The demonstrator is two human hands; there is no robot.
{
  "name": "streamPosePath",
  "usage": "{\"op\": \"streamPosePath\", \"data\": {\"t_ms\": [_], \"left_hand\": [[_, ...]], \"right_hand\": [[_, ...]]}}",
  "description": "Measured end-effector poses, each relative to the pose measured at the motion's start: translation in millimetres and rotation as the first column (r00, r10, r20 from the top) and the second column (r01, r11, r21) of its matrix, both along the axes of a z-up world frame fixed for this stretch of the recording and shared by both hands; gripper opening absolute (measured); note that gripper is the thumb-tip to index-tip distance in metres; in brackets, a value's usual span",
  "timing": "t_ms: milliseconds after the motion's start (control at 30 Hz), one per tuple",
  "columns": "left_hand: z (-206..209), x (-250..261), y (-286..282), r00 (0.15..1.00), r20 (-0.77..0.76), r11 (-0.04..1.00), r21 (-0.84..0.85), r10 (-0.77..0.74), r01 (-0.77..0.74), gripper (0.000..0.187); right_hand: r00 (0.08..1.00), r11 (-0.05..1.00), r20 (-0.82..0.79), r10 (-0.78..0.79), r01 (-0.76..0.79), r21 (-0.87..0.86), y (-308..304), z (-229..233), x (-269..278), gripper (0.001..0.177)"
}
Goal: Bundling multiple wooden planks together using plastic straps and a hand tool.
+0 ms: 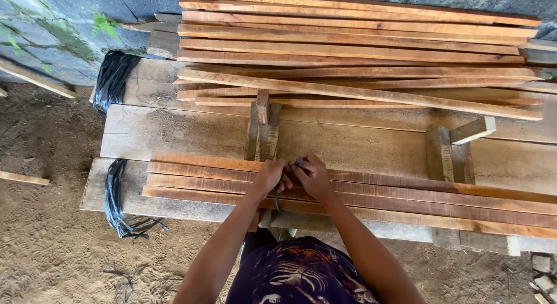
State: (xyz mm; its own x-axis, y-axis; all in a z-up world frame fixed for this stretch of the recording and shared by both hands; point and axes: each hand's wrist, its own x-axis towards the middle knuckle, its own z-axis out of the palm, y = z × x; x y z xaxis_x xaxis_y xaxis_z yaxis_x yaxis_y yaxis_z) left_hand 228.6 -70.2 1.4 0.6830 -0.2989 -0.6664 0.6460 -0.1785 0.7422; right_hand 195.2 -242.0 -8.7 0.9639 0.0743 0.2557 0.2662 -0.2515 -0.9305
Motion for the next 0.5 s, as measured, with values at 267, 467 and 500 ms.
{"op": "streamPosePath", "data": {"t_ms": [267,467,500], "left_hand": [[23,-12,-2,0.965,0.262,0.999,0.038,0.01,-0.021,0.055],[-11,-1,-1,0.918,0.384,0.994,-0.007,0.1,-0.106,0.039],[-17,0,2,0.918,0.384,0.995,-0.007,0.099,-0.104,0.039]], "right_hand": [[0.998,0.999,0.046,0.031,-0.03,-0.034,7,16,1,0.02],[0.997,0.979,-0.013,0.074,-0.07,0.191,-1,6,1,0.021],[0.997,0.979,-0.014,0.073,-0.069,0.192,0,7,1,0.021]]}}
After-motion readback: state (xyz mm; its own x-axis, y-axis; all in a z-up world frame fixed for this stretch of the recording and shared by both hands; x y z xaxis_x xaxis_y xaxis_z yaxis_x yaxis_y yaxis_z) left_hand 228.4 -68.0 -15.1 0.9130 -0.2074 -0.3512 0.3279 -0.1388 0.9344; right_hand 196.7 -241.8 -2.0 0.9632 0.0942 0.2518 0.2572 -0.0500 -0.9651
